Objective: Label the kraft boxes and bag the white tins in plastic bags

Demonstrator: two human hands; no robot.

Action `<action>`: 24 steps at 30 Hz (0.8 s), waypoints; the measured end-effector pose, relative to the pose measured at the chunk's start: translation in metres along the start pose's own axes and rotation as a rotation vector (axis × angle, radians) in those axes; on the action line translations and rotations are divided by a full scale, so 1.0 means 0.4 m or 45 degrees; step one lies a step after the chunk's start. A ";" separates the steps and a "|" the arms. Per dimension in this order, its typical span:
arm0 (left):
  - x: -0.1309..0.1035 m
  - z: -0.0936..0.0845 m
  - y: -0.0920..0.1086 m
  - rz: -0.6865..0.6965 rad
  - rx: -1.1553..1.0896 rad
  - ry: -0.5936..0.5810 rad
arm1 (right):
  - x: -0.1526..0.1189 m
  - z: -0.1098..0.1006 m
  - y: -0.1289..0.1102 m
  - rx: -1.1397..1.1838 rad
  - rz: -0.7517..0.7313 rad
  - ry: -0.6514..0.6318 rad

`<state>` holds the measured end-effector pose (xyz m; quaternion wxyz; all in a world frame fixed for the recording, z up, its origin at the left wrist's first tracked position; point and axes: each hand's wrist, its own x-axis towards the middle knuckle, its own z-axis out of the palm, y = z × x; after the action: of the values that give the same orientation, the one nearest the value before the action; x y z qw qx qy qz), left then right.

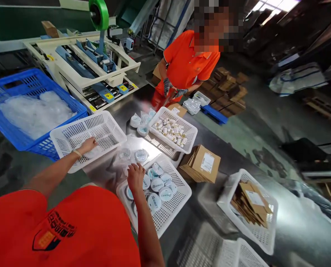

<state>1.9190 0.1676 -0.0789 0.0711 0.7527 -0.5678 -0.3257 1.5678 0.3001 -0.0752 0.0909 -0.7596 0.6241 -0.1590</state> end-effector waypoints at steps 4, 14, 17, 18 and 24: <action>-0.042 0.027 0.010 0.002 -0.018 0.001 | -0.015 -0.015 -0.016 0.171 0.007 0.065; -0.118 -0.097 0.202 0.787 -0.595 -0.011 | -0.005 -0.127 -0.070 1.156 0.415 0.131; -0.210 -0.048 0.267 0.999 -0.668 -0.115 | 0.063 -0.162 -0.121 1.571 0.611 0.183; -0.238 -0.026 0.284 1.065 -0.646 -0.145 | 0.083 -0.170 -0.133 1.642 0.658 0.198; -0.313 0.062 0.351 1.304 -0.369 -0.250 | 0.080 -0.179 -0.095 1.709 0.751 0.319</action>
<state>1.7735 0.2385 0.0202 0.2704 0.3281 -0.8152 -0.3933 1.5829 0.2808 0.0084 0.5024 -0.3180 0.5765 -0.5604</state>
